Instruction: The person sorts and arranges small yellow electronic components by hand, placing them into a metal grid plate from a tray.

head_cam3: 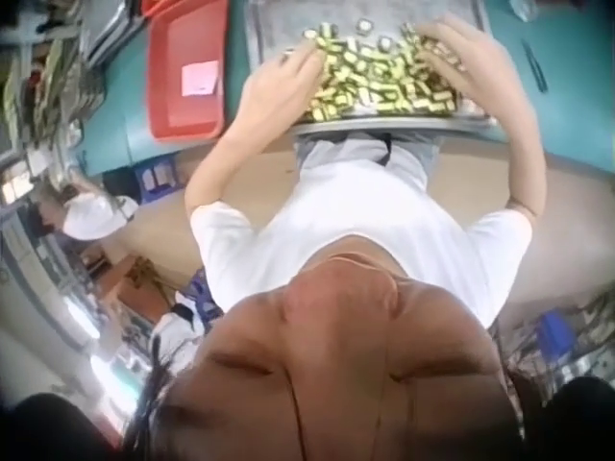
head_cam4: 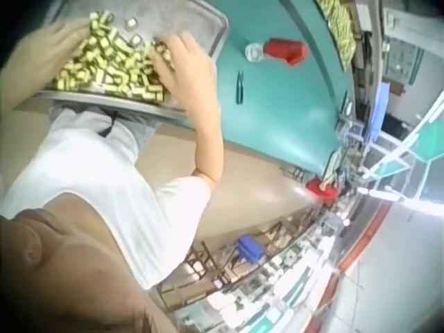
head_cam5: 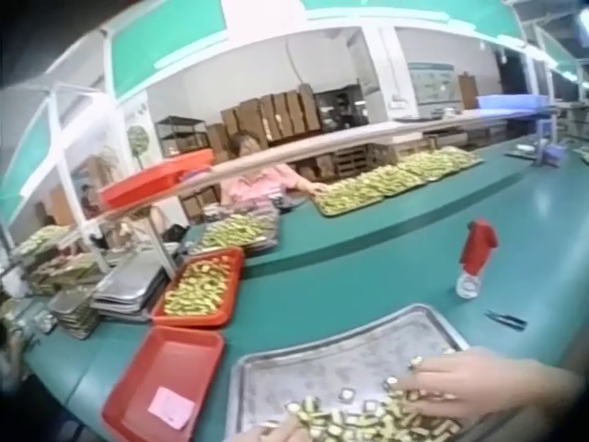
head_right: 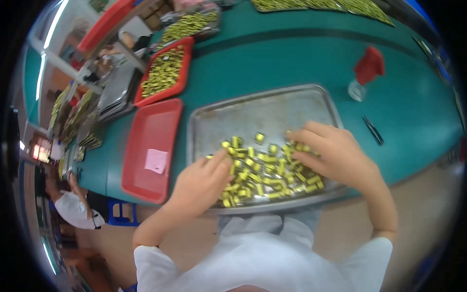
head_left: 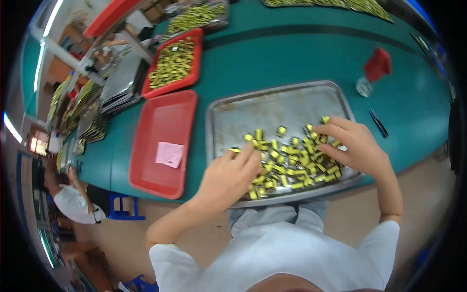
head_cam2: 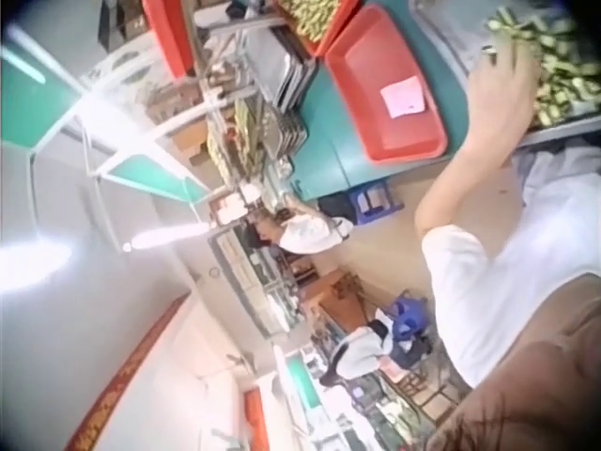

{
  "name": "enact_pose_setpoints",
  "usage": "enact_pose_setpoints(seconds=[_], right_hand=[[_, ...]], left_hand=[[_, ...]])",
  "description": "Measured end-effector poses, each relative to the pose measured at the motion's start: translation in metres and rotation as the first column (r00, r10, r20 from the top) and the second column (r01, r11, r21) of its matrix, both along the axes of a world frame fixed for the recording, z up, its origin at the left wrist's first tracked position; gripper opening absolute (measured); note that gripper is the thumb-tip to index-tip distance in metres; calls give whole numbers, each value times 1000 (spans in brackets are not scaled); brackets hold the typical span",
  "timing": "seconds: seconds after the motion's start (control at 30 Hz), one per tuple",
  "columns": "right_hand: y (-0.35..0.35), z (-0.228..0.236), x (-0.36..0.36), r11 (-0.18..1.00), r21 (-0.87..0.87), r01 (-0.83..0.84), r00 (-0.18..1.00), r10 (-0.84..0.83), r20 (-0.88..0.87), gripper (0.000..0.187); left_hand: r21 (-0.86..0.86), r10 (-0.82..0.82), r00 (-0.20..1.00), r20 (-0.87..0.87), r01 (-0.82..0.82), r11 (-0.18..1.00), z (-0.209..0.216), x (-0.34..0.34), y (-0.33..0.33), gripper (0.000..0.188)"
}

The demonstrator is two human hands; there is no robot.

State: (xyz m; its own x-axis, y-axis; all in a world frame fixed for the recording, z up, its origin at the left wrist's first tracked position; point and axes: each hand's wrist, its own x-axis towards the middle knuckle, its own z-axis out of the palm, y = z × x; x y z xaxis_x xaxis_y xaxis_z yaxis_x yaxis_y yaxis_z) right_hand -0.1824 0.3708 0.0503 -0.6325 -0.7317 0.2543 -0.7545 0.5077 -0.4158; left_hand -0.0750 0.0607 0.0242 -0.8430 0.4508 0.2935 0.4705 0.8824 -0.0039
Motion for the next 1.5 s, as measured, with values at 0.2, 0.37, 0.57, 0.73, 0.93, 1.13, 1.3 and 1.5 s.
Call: enact_pose_setpoints(seconds=[0.2, 0.37, 0.57, 0.73, 0.93, 1.13, 1.3, 1.5], right_hand=[[-53, 13, -30, 984, -143, -108, 994, 109, -1, 37], [-121, -10, -74, 960, -122, -254, 967, 251, -37, 26], [-173, -40, -105, 973, -12, -231, 970, 232, 72, 23], [-176, -56, -113, 965, 2, -263, 963, 263, 66, 29], [-171, -44, -111, 958, 36, -285, 944, 274, 187, 39], [-167, -47, -114, 957, 25, -289, 950, 283, 134, 44], [-167, -47, -114, 963, 52, -263, 961, 258, 96, 40], [-171, -47, -114, 964, 49, -263, 963, 259, 70, 29]], left_hand=[[241, -4, 1000, -31, 12, 970, 22, -15, -13, 27], [327, 29, 997, 66, -49, 944, 10, -66, -64, 25], [103, 41, 999, 29, -43, 994, -21, -92, -94, 21], [109, 52, 995, 85, -61, 992, -16, -105, -98, 19], [136, 78, 989, 126, -95, 986, 0, -106, -112, 20], [91, 25, 994, 102, -34, 995, -4, -104, -90, 24], [10, 97, 986, 138, -99, 995, -1, -106, -93, 24], [139, 146, 987, 66, -154, 978, -2, -113, -112, 21]])
